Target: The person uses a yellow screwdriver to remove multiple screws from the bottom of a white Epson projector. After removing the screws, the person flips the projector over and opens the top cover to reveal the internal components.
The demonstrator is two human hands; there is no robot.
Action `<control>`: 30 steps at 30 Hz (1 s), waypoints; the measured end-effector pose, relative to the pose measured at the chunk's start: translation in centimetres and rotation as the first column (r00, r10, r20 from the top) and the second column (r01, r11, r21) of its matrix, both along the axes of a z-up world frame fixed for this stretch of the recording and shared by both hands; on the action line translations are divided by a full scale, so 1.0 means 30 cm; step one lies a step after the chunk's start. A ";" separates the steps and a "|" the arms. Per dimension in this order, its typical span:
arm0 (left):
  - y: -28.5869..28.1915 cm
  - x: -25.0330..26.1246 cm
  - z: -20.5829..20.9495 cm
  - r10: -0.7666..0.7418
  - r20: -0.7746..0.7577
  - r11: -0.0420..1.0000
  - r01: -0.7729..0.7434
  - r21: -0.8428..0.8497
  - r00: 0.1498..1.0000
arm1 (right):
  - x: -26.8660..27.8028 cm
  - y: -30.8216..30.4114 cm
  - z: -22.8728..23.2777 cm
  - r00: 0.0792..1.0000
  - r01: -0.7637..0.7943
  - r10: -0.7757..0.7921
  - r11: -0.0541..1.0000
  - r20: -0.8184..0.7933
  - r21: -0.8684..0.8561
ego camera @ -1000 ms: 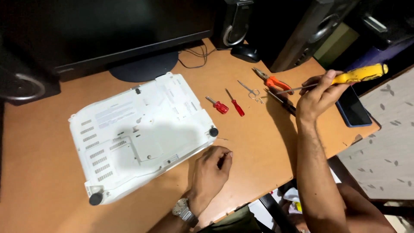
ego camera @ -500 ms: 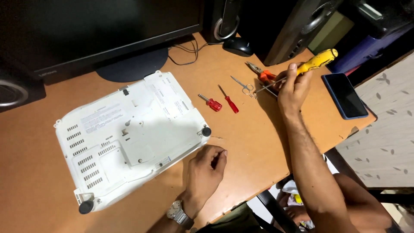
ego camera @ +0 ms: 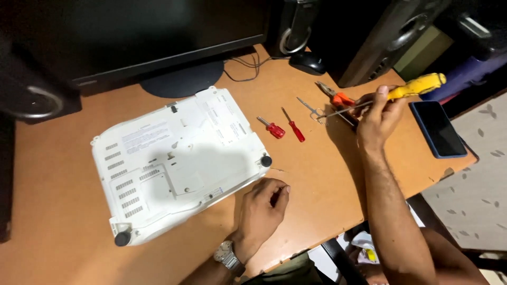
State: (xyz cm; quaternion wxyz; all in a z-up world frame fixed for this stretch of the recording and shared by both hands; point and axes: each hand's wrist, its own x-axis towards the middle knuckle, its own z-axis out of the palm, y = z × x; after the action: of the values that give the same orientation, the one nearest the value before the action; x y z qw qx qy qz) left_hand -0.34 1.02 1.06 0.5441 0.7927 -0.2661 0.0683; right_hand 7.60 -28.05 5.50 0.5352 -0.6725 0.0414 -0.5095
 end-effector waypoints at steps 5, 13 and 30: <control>0.003 -0.005 0.063 -0.012 0.157 0.995 0.028 -0.099 0.988 | -0.022 0.059 0.064 0.999 -0.043 0.044 0.998 0.021 -0.051; 0.060 -0.009 0.252 0.036 0.343 0.985 0.024 -0.171 0.939 | -0.066 0.262 0.222 0.938 -0.342 0.339 0.939 0.075 0.030; 0.245 0.177 0.375 0.082 -0.358 0.949 -0.182 -0.256 0.930 | -0.016 0.639 0.400 0.801 -0.591 0.598 0.799 0.040 -0.109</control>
State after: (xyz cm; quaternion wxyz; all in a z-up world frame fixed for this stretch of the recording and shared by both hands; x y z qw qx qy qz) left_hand 4.96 8.37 12.30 0.6845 0.7221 -0.1004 0.0035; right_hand 7.13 -8.88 17.50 0.6380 -0.6564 -0.2141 -0.3411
